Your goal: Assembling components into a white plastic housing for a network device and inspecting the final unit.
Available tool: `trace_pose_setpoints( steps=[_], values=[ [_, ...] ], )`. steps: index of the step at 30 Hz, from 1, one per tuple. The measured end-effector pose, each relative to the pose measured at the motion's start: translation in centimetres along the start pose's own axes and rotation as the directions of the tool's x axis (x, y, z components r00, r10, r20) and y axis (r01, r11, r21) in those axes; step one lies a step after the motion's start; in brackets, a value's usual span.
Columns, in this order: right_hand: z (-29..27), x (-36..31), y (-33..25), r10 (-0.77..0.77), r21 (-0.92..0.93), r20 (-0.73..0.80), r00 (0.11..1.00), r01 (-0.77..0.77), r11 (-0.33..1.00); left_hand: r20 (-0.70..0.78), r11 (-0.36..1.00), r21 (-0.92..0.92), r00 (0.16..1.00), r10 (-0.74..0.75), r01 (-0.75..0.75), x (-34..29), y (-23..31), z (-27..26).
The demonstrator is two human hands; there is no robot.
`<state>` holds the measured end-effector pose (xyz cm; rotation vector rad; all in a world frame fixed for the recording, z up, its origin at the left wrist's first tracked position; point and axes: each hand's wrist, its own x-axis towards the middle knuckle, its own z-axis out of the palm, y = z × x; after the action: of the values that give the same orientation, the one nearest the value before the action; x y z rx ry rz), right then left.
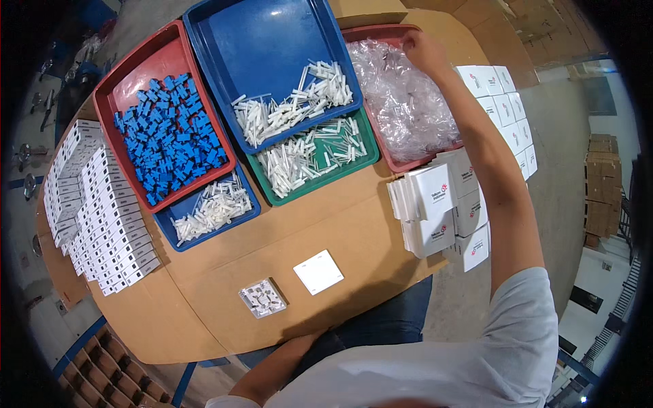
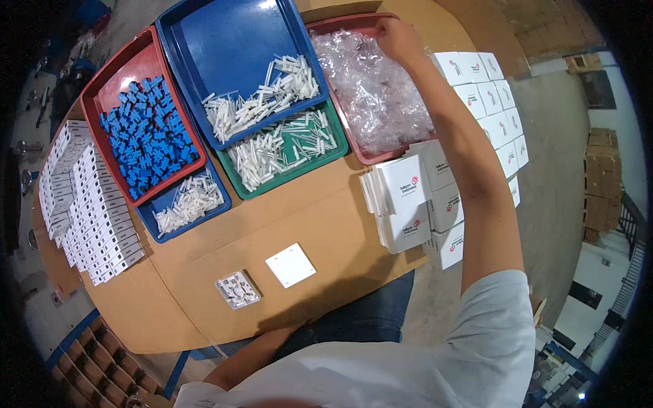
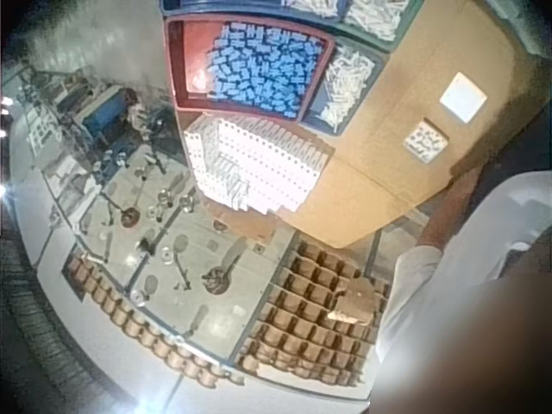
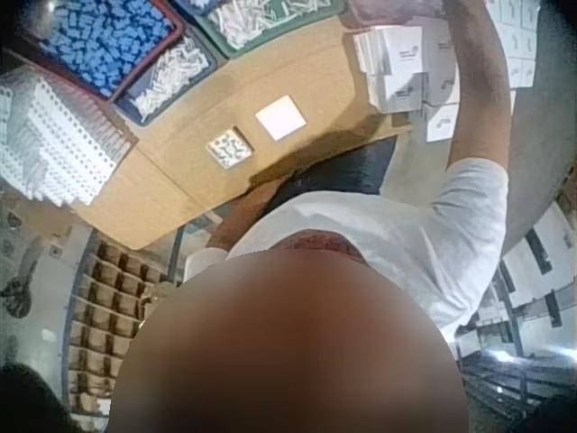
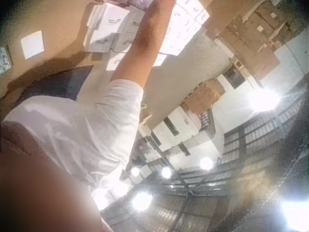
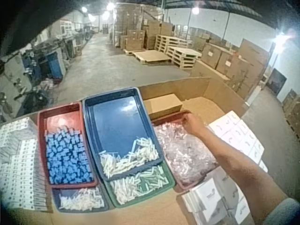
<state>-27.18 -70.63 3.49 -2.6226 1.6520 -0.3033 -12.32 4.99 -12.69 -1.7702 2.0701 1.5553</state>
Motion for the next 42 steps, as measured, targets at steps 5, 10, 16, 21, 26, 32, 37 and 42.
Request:
trace_pose_setpoints(
  steps=[5, 10, 16, 21, 26, 32, 37, 42],
  values=[
    [0.3, 1.4, -2.6, -0.112, 0.015, 0.096, 0.989, 0.111, 0.994, 0.023, 0.998, 0.062, 1.000, 0.005, -0.006, -0.3, -1.8, -0.5],
    [0.7, -1.0, -2.4, 0.029, 0.003, 0.035, 0.999, -0.030, 1.000, 0.003, 0.990, 0.140, 1.000, 0.006, -0.007, 3.9, -1.7, -3.7],
    [-2.0, -1.2, 0.4, 0.068, 0.301, -0.050, 0.996, -0.050, 0.952, -0.037, 0.979, 0.206, 0.999, 0.005, 0.003, 4.4, -1.9, -4.1],
    [-3.9, -2.3, 1.9, 0.078, 0.365, -0.150, 0.986, -0.018, 0.931, -0.057, 0.971, 0.240, 0.998, -0.009, 0.023, 4.7, -2.2, -4.1],
    [-6.0, -4.7, -1.9, 0.131, 0.401, -0.157, 0.979, -0.058, 0.914, -0.073, 0.963, 0.255, 0.995, -0.068, 0.085, 4.3, -2.5, -3.7],
    [-8.1, -6.4, -0.1, 0.211, 0.455, -0.125, 0.970, -0.133, 0.880, -0.061, 0.951, 0.297, 0.996, -0.068, 0.083, 4.0, -3.3, -3.1],
    [-9.6, -8.3, 1.8, 0.219, 0.533, -0.221, 0.950, -0.070, 0.843, -0.108, 0.998, 0.055, 0.994, 0.031, -0.025, 0.5, 0.2, -6.3],
    [-11.5, -12.2, 3.8, 0.195, 0.841, -0.147, 0.970, 0.018, 0.541, 0.093, 0.975, -0.197, 0.992, -0.086, 0.103, -2.6, 2.0, -8.3]
  ],
)
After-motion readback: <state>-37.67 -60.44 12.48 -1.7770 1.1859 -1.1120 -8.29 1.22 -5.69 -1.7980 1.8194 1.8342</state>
